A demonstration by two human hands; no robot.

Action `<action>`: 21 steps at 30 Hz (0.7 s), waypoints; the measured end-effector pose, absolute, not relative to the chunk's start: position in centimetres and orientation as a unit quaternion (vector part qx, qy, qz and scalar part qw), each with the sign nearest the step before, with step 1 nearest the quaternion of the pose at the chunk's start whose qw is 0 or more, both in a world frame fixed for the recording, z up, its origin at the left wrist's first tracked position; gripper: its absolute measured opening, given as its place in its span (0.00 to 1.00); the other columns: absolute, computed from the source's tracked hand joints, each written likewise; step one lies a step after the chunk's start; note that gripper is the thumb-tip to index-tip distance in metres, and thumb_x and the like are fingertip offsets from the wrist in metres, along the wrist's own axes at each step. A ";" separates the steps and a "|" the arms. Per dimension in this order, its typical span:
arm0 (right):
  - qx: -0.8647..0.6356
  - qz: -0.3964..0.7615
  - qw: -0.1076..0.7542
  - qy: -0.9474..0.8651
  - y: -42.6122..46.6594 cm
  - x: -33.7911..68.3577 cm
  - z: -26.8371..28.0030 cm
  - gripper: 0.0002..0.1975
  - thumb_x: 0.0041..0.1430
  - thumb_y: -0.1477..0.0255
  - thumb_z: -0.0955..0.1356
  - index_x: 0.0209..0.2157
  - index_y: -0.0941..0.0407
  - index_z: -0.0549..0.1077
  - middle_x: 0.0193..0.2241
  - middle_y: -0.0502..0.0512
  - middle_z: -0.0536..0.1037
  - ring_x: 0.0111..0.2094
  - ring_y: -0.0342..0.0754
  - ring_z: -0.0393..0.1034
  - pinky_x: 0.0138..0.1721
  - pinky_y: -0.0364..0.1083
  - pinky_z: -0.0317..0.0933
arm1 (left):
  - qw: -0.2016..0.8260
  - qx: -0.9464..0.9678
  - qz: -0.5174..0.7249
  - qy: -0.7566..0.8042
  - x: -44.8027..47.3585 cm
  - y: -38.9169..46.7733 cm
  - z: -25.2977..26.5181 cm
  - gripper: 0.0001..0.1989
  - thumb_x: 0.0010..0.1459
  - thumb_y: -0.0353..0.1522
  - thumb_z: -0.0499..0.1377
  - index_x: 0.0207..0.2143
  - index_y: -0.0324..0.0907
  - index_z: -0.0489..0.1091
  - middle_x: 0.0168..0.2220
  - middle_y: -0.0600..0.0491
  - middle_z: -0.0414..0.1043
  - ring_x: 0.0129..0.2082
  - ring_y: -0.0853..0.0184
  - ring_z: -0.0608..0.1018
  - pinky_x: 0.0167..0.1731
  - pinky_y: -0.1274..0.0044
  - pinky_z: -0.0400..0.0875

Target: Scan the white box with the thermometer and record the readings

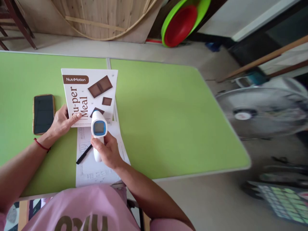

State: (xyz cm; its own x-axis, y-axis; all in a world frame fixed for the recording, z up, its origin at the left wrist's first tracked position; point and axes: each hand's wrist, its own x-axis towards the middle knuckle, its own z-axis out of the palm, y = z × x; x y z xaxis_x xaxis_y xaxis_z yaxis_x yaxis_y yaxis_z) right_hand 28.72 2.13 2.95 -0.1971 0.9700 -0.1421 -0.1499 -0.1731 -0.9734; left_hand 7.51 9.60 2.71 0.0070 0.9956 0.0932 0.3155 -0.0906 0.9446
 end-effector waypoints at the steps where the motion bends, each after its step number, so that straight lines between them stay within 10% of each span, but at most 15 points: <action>1: -0.451 0.619 0.448 -0.461 2.1 28.7 3.0 0.22 0.56 0.49 0.75 0.33 0.52 0.72 0.23 0.47 0.70 0.23 0.44 0.61 0.26 0.46 0.60 | 0.392 0.593 0.439 0.550 7.5 9.6 2.7 0.36 0.53 0.63 0.69 0.45 0.43 0.72 0.46 0.42 0.83 0.44 0.49 0.84 0.42 0.59 0.81; 21: -0.451 0.614 0.454 -0.462 2.4 28.6 3.3 0.25 0.54 0.46 0.75 0.38 0.53 0.76 0.25 0.48 0.72 0.23 0.43 0.62 0.25 0.46 0.60 | 0.393 0.601 0.434 0.544 7.4 9.7 2.8 0.33 0.55 0.60 0.69 0.45 0.43 0.71 0.46 0.41 0.82 0.46 0.47 0.84 0.45 0.56 0.82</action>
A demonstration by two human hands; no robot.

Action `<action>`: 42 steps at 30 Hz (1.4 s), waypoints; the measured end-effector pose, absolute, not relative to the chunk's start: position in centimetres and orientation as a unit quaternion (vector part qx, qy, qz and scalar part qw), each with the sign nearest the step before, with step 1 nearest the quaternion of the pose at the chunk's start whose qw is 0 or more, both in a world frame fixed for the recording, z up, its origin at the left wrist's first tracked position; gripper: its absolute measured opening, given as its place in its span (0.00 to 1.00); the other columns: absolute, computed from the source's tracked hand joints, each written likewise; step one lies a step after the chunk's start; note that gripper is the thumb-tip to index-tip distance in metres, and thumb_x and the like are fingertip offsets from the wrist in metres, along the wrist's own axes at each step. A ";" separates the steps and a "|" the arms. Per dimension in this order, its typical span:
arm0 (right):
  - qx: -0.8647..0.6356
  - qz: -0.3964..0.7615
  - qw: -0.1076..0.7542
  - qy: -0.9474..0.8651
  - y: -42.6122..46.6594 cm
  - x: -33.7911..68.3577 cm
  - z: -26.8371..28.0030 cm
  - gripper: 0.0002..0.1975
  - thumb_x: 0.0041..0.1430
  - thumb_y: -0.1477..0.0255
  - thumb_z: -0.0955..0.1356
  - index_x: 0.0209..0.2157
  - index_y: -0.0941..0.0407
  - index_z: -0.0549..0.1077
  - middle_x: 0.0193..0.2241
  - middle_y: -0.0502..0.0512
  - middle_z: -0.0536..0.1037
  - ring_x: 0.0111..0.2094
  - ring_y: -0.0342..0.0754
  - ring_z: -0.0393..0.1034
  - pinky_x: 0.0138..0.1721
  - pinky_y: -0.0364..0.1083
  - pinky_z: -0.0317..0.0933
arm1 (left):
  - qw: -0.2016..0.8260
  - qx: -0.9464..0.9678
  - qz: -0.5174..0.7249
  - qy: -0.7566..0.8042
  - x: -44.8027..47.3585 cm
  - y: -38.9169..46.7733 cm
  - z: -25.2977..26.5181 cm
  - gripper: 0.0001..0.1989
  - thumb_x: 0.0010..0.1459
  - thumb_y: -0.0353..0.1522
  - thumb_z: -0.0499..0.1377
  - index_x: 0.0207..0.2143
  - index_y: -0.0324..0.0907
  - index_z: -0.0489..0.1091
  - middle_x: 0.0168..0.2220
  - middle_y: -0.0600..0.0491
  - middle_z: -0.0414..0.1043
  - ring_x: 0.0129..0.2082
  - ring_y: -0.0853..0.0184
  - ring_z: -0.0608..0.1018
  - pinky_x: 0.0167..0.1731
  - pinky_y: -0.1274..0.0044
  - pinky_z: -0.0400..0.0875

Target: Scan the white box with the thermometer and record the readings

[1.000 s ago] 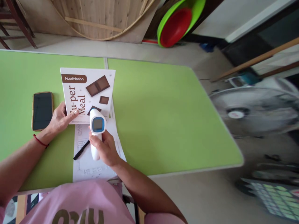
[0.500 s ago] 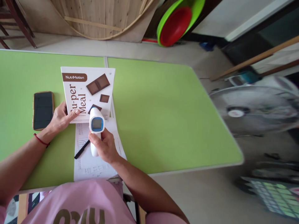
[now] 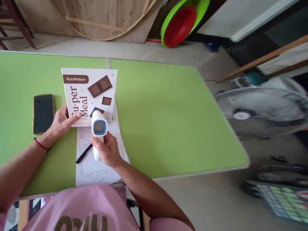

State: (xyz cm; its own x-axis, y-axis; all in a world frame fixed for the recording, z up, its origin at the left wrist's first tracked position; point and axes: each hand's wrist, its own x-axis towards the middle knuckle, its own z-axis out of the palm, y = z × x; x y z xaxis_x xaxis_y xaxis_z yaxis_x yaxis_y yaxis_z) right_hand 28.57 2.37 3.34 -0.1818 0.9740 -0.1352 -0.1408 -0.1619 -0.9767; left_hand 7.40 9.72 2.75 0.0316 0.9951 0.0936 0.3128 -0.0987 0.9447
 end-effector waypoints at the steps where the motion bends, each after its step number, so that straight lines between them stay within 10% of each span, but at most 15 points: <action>1: -0.452 0.615 0.451 -0.463 2.4 28.6 3.3 0.25 0.54 0.46 0.75 0.38 0.53 0.76 0.25 0.48 0.72 0.23 0.43 0.62 0.25 0.46 0.60 | 0.392 0.602 0.435 0.543 7.4 9.7 2.7 0.33 0.55 0.60 0.69 0.45 0.43 0.71 0.46 0.41 0.82 0.46 0.47 0.84 0.44 0.57 0.82; 28: -0.478 0.595 0.457 -0.456 2.4 29.2 3.9 0.15 0.50 0.59 0.76 0.29 0.52 0.71 0.24 0.45 0.70 0.24 0.43 0.62 0.27 0.46 0.60 | 0.461 0.564 0.499 0.470 7.5 10.0 2.8 0.32 0.52 0.55 0.75 0.45 0.42 0.73 0.48 0.43 0.82 0.49 0.49 0.84 0.50 0.57 0.82; 42: -0.521 0.516 0.509 -0.450 3.1 30.6 4.1 0.13 0.50 0.60 0.76 0.30 0.53 0.75 0.24 0.47 0.72 0.24 0.44 0.63 0.26 0.47 0.61 | 0.261 0.639 0.537 0.486 6.5 11.5 0.7 0.39 0.58 0.60 0.69 0.58 0.42 0.66 0.54 0.42 0.77 0.52 0.49 0.82 0.51 0.59 0.82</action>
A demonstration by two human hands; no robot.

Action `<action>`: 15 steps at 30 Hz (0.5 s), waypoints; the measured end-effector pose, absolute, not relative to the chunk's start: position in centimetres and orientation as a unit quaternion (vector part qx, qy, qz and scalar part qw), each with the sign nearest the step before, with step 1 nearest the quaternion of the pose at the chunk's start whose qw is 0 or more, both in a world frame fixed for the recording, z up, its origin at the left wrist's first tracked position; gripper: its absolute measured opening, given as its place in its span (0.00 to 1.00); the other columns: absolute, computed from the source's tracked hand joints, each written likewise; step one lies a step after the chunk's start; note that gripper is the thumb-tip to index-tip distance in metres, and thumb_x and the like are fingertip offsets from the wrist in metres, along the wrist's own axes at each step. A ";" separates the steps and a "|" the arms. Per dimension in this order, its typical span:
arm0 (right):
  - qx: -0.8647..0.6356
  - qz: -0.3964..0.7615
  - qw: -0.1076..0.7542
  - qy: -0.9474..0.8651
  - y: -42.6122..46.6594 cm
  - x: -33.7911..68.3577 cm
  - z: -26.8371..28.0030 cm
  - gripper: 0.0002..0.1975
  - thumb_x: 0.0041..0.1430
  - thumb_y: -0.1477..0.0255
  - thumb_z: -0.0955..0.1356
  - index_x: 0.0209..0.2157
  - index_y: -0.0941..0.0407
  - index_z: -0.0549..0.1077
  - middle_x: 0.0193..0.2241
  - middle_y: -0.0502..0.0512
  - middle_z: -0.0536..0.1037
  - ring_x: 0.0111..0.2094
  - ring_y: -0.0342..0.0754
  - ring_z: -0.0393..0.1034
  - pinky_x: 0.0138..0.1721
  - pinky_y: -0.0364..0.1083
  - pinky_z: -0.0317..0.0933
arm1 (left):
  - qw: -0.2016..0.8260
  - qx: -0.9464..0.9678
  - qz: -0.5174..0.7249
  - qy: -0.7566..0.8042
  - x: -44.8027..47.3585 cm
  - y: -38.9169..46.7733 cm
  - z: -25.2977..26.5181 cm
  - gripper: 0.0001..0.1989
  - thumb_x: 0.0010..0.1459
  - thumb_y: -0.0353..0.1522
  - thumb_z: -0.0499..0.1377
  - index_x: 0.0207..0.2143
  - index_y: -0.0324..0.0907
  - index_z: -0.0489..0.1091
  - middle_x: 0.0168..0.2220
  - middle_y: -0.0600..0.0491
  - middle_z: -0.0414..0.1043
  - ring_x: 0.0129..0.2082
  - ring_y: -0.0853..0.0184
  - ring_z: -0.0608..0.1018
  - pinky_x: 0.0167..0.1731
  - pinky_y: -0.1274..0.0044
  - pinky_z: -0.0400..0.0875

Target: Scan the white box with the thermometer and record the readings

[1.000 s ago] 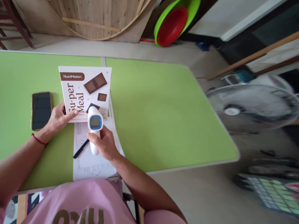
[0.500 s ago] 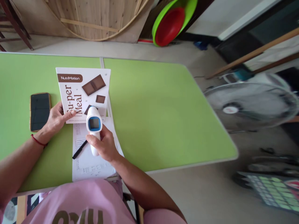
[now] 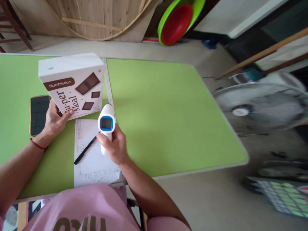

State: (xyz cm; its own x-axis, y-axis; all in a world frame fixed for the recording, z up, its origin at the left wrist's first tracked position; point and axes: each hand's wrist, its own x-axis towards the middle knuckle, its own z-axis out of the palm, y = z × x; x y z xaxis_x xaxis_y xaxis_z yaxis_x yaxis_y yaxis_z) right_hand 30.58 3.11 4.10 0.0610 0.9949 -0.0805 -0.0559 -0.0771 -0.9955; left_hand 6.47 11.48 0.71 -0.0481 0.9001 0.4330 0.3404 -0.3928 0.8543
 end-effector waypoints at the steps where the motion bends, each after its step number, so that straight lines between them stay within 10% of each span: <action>1: -0.519 0.516 0.509 -0.454 3.2 30.6 4.1 0.13 0.50 0.60 0.76 0.30 0.53 0.74 0.24 0.47 0.72 0.24 0.44 0.63 0.26 0.47 0.61 | 0.254 0.643 0.533 0.487 6.5 11.6 0.6 0.40 0.58 0.60 0.68 0.59 0.43 0.65 0.54 0.42 0.77 0.53 0.49 0.82 0.52 0.59 0.81; 8: -0.567 0.431 0.480 -0.512 4.2 32.2 5.1 0.14 0.51 0.57 0.74 0.31 0.52 0.72 0.23 0.46 0.72 0.23 0.45 0.64 0.26 0.47 0.61 | 0.239 0.655 0.509 0.505 6.4 11.8 0.1 0.32 0.65 0.55 0.64 0.59 0.43 0.65 0.59 0.41 0.75 0.58 0.48 0.79 0.55 0.60 0.79; 15: -0.690 0.201 0.246 -0.650 5.6 34.8 4.0 0.17 0.52 0.54 0.73 0.31 0.51 0.72 0.27 0.55 0.80 0.27 0.51 0.68 0.30 0.49 0.56 | 0.224 0.651 0.507 0.519 6.7 11.3 0.1 0.22 0.66 0.48 0.64 0.53 0.45 0.69 0.55 0.42 0.76 0.64 0.45 0.74 0.66 0.52 0.70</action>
